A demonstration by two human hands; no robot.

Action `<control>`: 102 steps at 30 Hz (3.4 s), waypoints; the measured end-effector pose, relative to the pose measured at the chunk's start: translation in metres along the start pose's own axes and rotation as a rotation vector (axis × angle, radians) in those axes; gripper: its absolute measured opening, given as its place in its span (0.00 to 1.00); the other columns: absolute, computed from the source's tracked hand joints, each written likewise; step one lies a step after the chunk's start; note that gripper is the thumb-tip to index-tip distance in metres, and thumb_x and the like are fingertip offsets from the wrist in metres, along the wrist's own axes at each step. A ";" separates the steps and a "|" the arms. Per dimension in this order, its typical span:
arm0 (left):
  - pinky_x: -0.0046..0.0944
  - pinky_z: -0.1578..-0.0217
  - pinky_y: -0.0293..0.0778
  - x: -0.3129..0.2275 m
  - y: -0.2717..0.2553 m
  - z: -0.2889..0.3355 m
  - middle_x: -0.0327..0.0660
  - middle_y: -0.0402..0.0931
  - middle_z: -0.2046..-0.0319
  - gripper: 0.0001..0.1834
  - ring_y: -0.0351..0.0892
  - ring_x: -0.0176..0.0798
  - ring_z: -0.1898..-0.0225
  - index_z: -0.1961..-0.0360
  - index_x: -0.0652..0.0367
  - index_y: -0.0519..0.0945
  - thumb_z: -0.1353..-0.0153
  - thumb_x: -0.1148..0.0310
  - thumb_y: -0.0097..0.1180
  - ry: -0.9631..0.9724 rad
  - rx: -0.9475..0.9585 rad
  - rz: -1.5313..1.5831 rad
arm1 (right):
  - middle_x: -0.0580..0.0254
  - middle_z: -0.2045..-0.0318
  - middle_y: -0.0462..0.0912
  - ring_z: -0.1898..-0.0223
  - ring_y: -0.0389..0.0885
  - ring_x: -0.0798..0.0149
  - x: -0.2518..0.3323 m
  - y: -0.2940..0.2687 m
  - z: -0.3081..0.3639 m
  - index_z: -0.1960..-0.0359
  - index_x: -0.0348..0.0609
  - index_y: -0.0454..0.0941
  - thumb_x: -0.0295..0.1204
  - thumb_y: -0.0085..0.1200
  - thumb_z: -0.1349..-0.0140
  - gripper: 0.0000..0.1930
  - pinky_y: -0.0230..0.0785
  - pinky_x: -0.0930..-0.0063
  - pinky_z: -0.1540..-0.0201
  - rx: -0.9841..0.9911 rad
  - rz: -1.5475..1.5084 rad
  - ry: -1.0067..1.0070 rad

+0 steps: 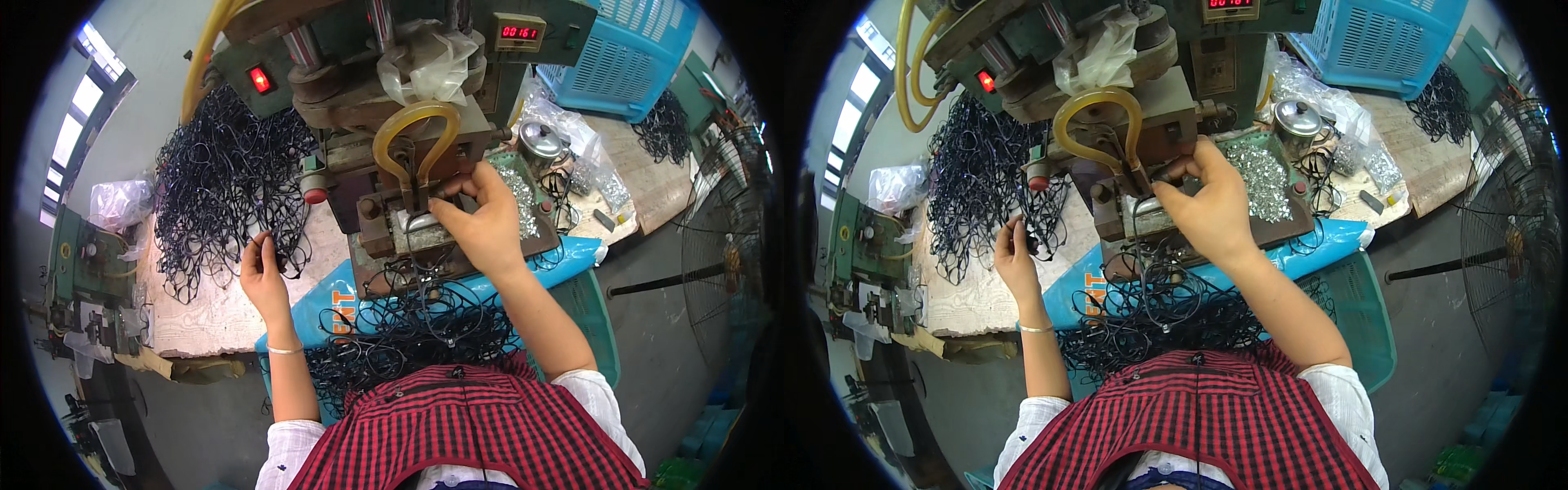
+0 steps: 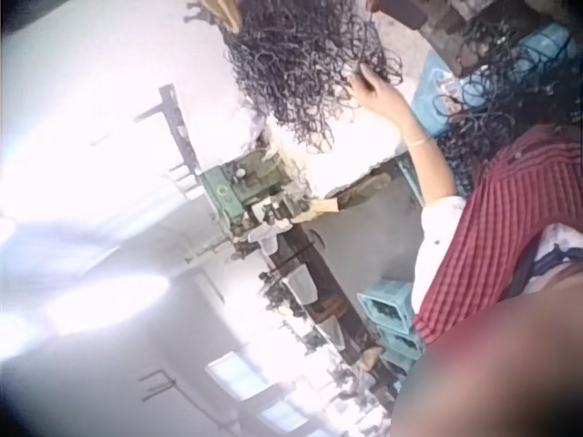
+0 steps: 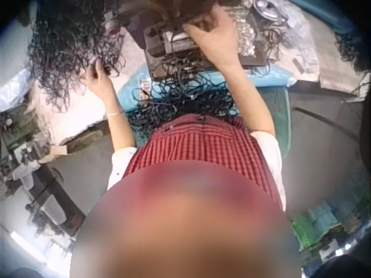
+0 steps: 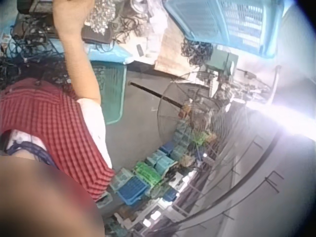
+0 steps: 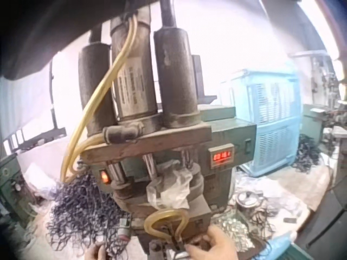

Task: The person repeatedly picks up black wire loops and small metallic components, places them into a machine, and presses a lever to process them. The person then removes the processed items and places them into a pile on the table. This cycle continues throughout the clip.

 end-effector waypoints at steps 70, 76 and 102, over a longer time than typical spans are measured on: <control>0.39 0.58 0.83 -0.068 0.038 0.002 0.42 0.77 0.61 0.05 0.80 0.35 0.59 0.55 0.63 0.72 0.29 0.78 0.55 0.161 0.157 0.403 | 0.64 0.66 0.85 0.58 0.81 0.73 -0.006 0.002 0.009 0.40 0.30 0.71 0.20 0.65 0.45 0.29 0.72 0.76 0.49 -0.049 -0.112 0.042; 0.49 0.58 0.84 -0.164 0.075 -0.001 0.47 0.76 0.55 0.06 0.78 0.42 0.53 0.52 0.63 0.73 0.28 0.81 0.50 0.581 0.370 0.439 | 0.63 0.65 0.86 0.54 0.81 0.74 0.008 0.018 0.011 0.37 0.26 0.66 0.19 0.63 0.44 0.32 0.69 0.76 0.42 -0.018 -0.308 0.180; 0.48 0.48 0.82 -0.134 0.088 0.092 0.42 0.85 0.51 0.08 0.84 0.45 0.59 0.63 0.58 0.83 0.45 0.75 0.65 1.163 0.643 -0.265 | 0.53 0.67 0.84 0.62 0.82 0.47 -0.087 -0.081 0.023 0.65 0.41 0.82 0.25 0.61 0.41 0.04 0.73 0.56 0.57 -0.349 0.854 -0.204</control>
Point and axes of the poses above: each hand's wrist, its own z-axis away from the middle knuckle, its own y-axis out of the palm, x = y × z, the point moved 2 cm from there along -z, towards the middle knuckle
